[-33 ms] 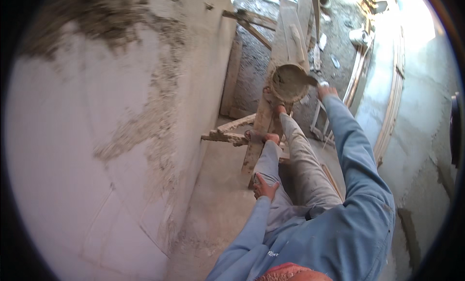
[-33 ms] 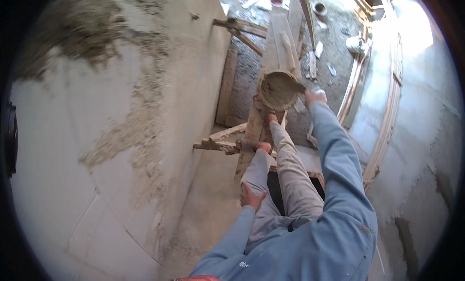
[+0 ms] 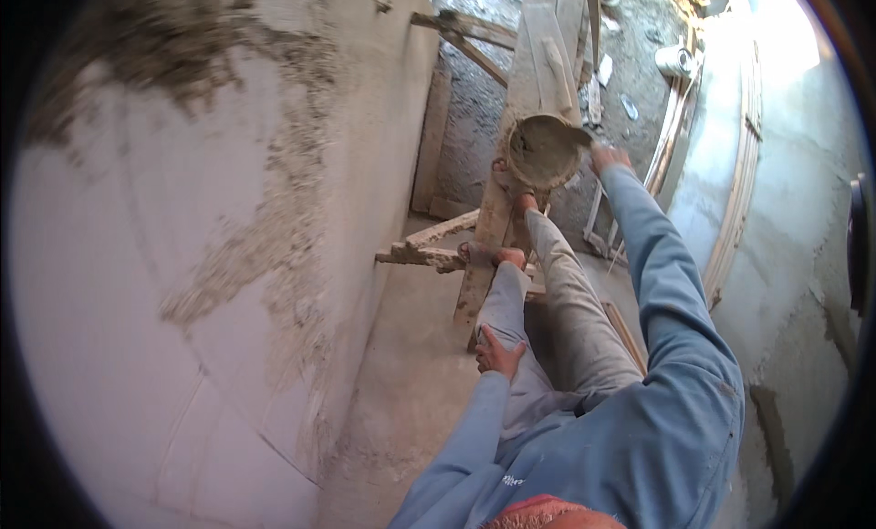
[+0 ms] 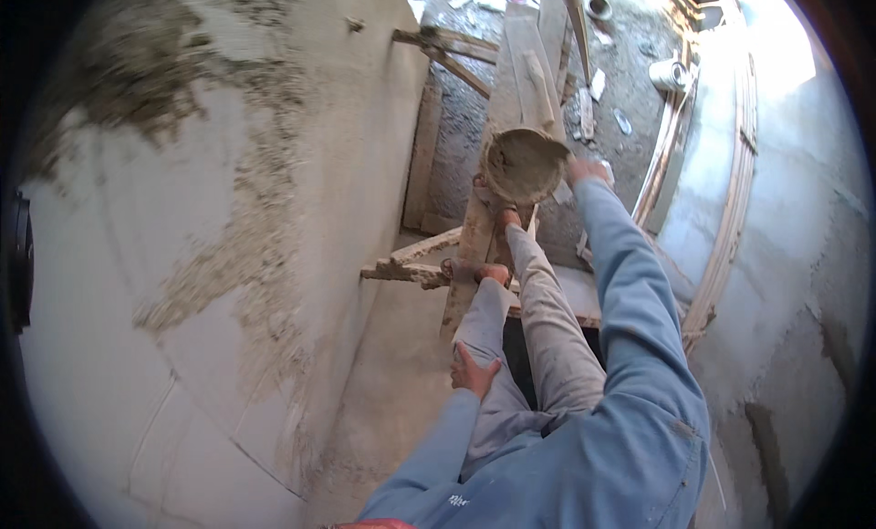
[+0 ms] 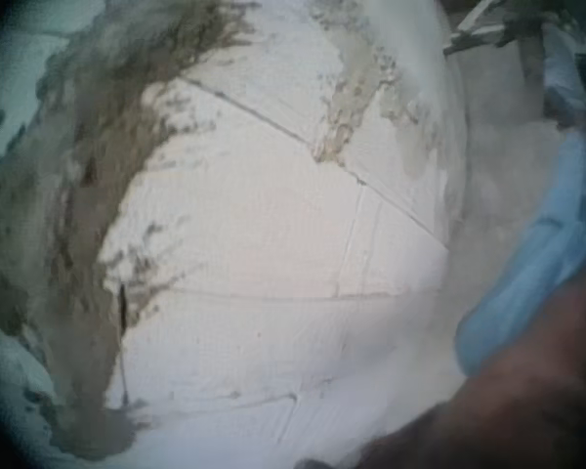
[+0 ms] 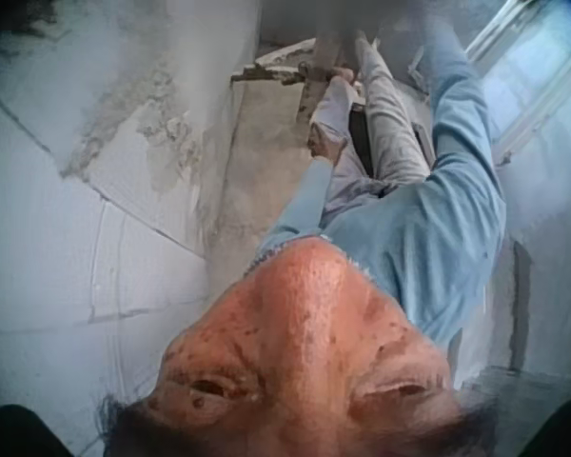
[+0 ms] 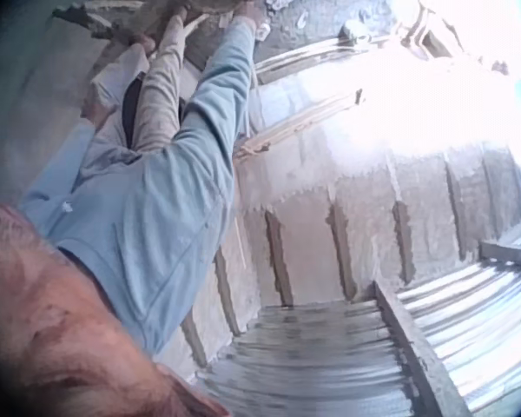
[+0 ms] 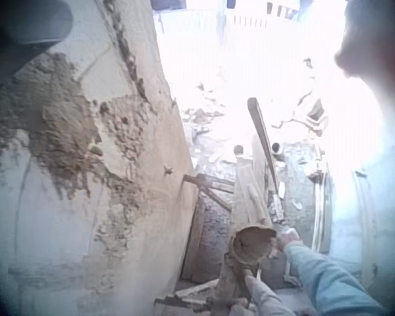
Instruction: The person applies wet plaster to a white brick wall using a trowel and then smooths it with a long wooden board.
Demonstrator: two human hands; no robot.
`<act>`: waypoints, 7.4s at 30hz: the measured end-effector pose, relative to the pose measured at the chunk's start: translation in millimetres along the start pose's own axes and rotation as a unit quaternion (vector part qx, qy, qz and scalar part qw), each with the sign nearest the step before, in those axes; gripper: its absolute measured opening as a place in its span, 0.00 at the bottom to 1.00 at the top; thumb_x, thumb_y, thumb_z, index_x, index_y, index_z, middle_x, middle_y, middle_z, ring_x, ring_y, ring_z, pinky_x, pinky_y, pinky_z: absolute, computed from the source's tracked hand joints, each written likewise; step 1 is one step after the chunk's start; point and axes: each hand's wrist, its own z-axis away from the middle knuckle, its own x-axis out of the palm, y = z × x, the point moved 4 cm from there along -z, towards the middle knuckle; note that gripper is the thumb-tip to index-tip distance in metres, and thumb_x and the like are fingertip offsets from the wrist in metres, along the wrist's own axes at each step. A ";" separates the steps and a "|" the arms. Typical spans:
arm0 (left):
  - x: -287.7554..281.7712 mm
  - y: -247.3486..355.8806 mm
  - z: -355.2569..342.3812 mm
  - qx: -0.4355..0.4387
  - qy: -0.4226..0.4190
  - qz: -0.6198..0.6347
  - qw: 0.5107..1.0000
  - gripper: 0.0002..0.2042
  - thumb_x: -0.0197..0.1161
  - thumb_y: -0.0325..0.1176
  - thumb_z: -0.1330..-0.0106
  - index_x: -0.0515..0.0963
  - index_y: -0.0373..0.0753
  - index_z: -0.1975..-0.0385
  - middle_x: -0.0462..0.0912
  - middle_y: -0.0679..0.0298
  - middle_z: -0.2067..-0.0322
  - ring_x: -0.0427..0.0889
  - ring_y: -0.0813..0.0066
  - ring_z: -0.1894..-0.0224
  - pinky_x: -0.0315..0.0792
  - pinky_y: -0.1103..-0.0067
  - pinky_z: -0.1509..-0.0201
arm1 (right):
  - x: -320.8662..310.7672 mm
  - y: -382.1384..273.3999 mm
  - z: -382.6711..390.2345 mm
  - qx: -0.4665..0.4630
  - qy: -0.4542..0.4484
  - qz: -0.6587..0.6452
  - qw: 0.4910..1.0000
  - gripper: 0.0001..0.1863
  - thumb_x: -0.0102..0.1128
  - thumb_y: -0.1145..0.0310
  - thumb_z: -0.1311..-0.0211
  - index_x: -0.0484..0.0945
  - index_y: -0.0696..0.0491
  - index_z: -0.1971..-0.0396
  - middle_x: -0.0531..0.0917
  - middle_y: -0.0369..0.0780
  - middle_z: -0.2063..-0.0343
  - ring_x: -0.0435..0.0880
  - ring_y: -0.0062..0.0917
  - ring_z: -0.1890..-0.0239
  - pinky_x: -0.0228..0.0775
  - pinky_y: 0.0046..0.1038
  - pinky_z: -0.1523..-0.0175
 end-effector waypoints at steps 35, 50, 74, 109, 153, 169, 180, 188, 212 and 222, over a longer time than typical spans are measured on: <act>31.5 22.2 -35.5 0.089 0.102 -0.111 0.985 0.49 0.72 0.57 0.48 0.57 0.42 0.29 0.64 0.37 0.40 0.71 0.38 0.42 0.68 0.56 0.38 | 181.1 -39.1 26.3 -0.006 -0.023 -0.645 0.764 0.16 0.67 0.56 0.38 0.77 0.54 0.70 0.70 0.30 0.84 0.65 0.13 0.82 0.56 0.24 0.78; -1.6 -44.7 -40.8 0.189 -0.047 0.038 0.980 0.41 0.64 0.58 0.39 0.62 0.44 0.29 0.70 0.40 0.37 0.72 0.46 0.36 0.66 0.63 0.32 | -101.2 -49.3 209.5 -0.184 0.040 -0.671 0.717 0.20 0.54 0.52 0.31 0.73 0.55 0.74 0.71 0.34 0.80 0.70 0.22 0.77 0.63 0.28 0.70; -16.3 -297.8 90.0 0.006 0.264 0.468 0.844 0.27 0.60 0.56 0.34 0.81 0.38 0.49 0.87 0.55 0.59 0.86 0.64 0.56 0.78 0.68 0.52 | -776.7 -163.0 647.5 -0.357 0.718 -0.597 0.028 0.13 0.58 0.68 0.28 0.68 0.54 0.49 0.77 0.37 0.64 0.75 0.19 0.62 0.73 0.26 0.56; 51.6 14.3 -29.8 0.118 0.125 -0.155 0.973 0.42 0.72 0.56 0.48 0.64 0.59 0.30 0.56 0.29 0.35 0.66 0.32 0.41 0.63 0.52 0.36 | 195.0 -16.2 -86.9 0.135 0.024 -0.264 0.955 0.14 0.53 0.63 0.33 0.78 0.56 0.55 0.85 0.55 0.57 0.85 0.49 0.53 0.76 0.48 0.48; -63.4 -263.4 98.0 0.105 0.228 0.671 0.697 0.24 0.60 0.43 0.29 0.72 0.37 0.38 0.79 0.67 0.70 0.79 0.74 0.73 0.75 0.76 0.71 | -685.5 -75.8 697.3 -0.605 0.405 -0.655 0.203 0.14 0.55 0.63 0.27 0.73 0.58 0.53 0.76 0.35 0.77 0.73 0.17 0.81 0.66 0.23 0.76; -55.7 -229.3 117.2 0.077 0.170 0.769 0.611 0.20 0.58 0.42 0.27 0.75 0.33 0.45 0.82 0.60 0.63 0.84 0.68 0.67 0.79 0.73 0.66 | -581.2 -343.2 580.7 -0.725 0.320 -0.343 0.505 0.23 0.59 0.60 0.29 0.67 0.56 0.41 0.78 0.40 0.54 0.76 0.27 0.52 0.71 0.34 0.51; -43.0 -123.2 72.6 0.241 -0.045 0.299 0.922 0.31 0.60 0.51 0.32 0.69 0.38 0.34 0.79 0.54 0.41 0.76 0.65 0.39 0.70 0.71 0.36 | -10.1 44.0 292.0 -0.147 0.018 -0.372 0.916 0.14 0.61 0.59 0.35 0.78 0.50 0.54 0.85 0.45 0.63 0.84 0.33 0.63 0.74 0.38 0.58; 28.8 -36.0 -19.2 0.189 -0.093 0.011 0.978 0.43 0.64 0.57 0.37 0.55 0.49 0.25 0.58 0.34 0.31 0.67 0.40 0.32 0.65 0.60 0.32 | 87.6 105.9 189.8 0.059 -0.073 -0.211 0.973 0.21 0.60 0.60 0.40 0.75 0.54 0.50 0.84 0.53 0.53 0.83 0.48 0.48 0.76 0.46 0.45; 40.0 29.2 -54.5 0.068 0.018 -0.148 0.986 0.39 0.67 0.61 0.44 0.67 0.60 0.31 0.56 0.40 0.33 0.68 0.38 0.42 0.65 0.56 0.35 | 151.0 2.4 -51.5 0.103 0.048 -0.221 0.969 0.19 0.51 0.54 0.34 0.72 0.55 0.55 0.84 0.56 0.61 0.84 0.53 0.57 0.73 0.52 0.51; 47.6 24.7 -54.8 0.113 0.063 -0.154 0.979 0.36 0.70 0.58 0.46 0.70 0.60 0.35 0.57 0.42 0.33 0.68 0.41 0.44 0.64 0.57 0.37 | 240.5 -60.6 -57.4 0.015 0.001 -0.633 0.774 0.21 0.65 0.54 0.39 0.77 0.60 0.63 0.85 0.51 0.67 0.85 0.42 0.66 0.75 0.40 0.61</act>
